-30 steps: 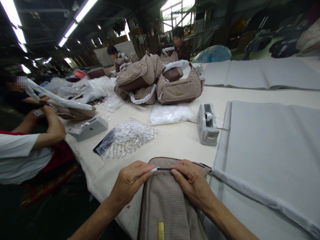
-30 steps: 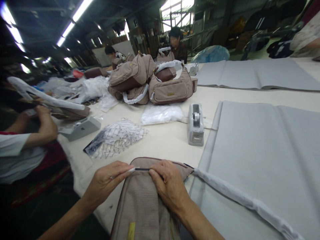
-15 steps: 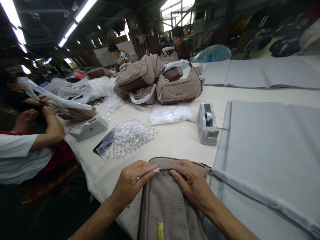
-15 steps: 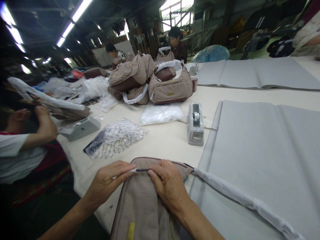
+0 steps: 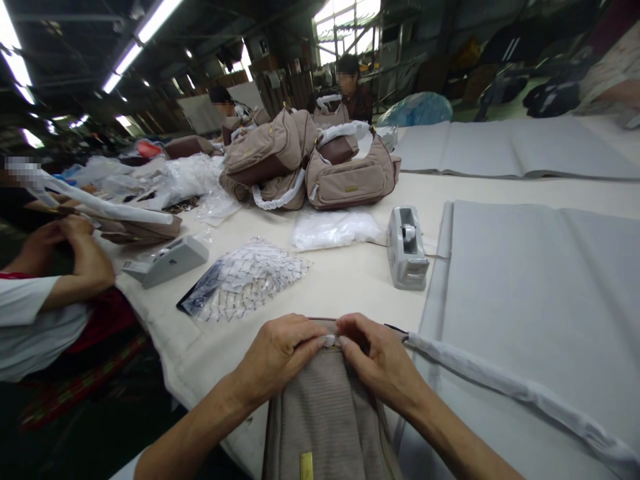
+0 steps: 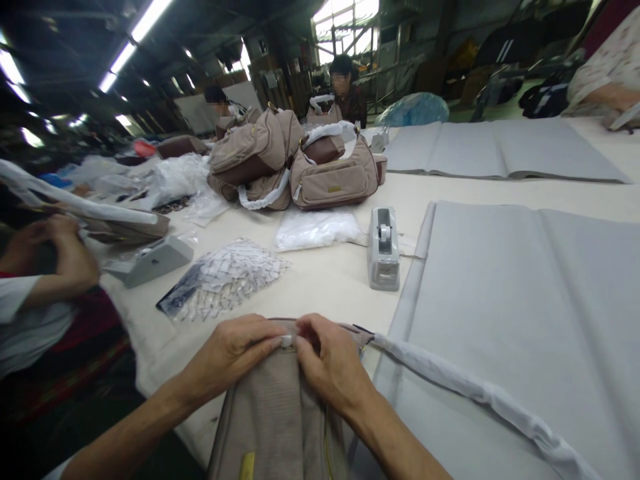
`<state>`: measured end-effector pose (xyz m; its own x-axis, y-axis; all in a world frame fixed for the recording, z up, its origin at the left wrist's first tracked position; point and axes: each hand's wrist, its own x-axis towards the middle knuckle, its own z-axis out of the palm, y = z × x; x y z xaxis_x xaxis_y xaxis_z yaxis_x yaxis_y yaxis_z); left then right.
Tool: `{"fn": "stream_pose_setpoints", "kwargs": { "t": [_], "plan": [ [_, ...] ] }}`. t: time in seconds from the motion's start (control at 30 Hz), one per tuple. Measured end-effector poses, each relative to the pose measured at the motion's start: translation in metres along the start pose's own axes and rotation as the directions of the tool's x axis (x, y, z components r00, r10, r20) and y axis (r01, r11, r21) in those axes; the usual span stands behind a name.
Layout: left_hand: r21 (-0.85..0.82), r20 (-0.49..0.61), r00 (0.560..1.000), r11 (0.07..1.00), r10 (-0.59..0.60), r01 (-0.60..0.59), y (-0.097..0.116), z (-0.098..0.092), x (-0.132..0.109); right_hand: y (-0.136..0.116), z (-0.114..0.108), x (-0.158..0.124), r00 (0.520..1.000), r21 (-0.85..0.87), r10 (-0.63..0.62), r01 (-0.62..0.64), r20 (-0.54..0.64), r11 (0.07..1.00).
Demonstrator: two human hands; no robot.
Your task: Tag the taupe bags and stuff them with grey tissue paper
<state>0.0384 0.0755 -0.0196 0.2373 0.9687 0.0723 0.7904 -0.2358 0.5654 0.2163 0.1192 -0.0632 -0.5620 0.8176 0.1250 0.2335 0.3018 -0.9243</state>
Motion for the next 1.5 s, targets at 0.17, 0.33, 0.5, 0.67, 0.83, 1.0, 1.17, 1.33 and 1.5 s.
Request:
{"fn": "stream_pose_setpoints", "kwargs": {
  "t": [0.17,0.33,0.5,0.67,0.83,1.0,1.17,1.33,1.5],
  "plan": [
    [-0.116,0.072,0.994,0.989,-0.078,0.086,0.002,-0.006,0.009,-0.002,0.0,0.011,0.993,0.113,0.013,-0.027,0.117,0.993],
    [-0.349,0.147,0.957,0.892,-0.25,0.287,-0.008,-0.011,0.009,0.008,-0.004,0.022,0.973,0.189,0.083,-0.125,0.216,0.974],
    [-0.439,0.14,0.938,0.829,-0.318,0.347,-0.015,-0.007,0.008,0.008,-0.012,0.029,0.965,0.141,0.054,-0.093,0.258,0.986],
    [-0.421,0.043,0.939,0.847,-0.34,0.326,-0.009,0.001,0.009,0.002,-0.006,0.031,0.966,0.132,0.108,-0.142,0.235,0.981],
    [-0.589,0.114,0.916,0.717,-0.384,0.374,-0.017,0.001,0.005,0.009,-0.004,0.032,0.948,0.224,0.111,-0.183,0.299,0.957],
    [-0.599,0.091,0.91,0.707,-0.405,0.375,-0.02,0.004,0.0,0.011,-0.002,0.032,0.956,0.199,0.067,-0.128,0.287,0.972],
    [-0.51,-0.056,0.917,0.801,-0.394,0.313,-0.012,0.012,-0.002,0.008,0.0,0.031,0.962,0.201,0.089,-0.144,0.259,0.969],
    [-0.533,-0.035,0.926,0.791,-0.376,0.301,-0.01,0.012,-0.006,0.01,-0.002,0.03,0.962,0.244,0.092,-0.156,0.256,0.957],
    [-0.521,-0.029,0.929,0.799,-0.368,0.3,-0.011,0.011,-0.007,0.013,0.0,0.029,0.969,0.195,0.045,-0.094,0.241,0.976]
  ]
}}
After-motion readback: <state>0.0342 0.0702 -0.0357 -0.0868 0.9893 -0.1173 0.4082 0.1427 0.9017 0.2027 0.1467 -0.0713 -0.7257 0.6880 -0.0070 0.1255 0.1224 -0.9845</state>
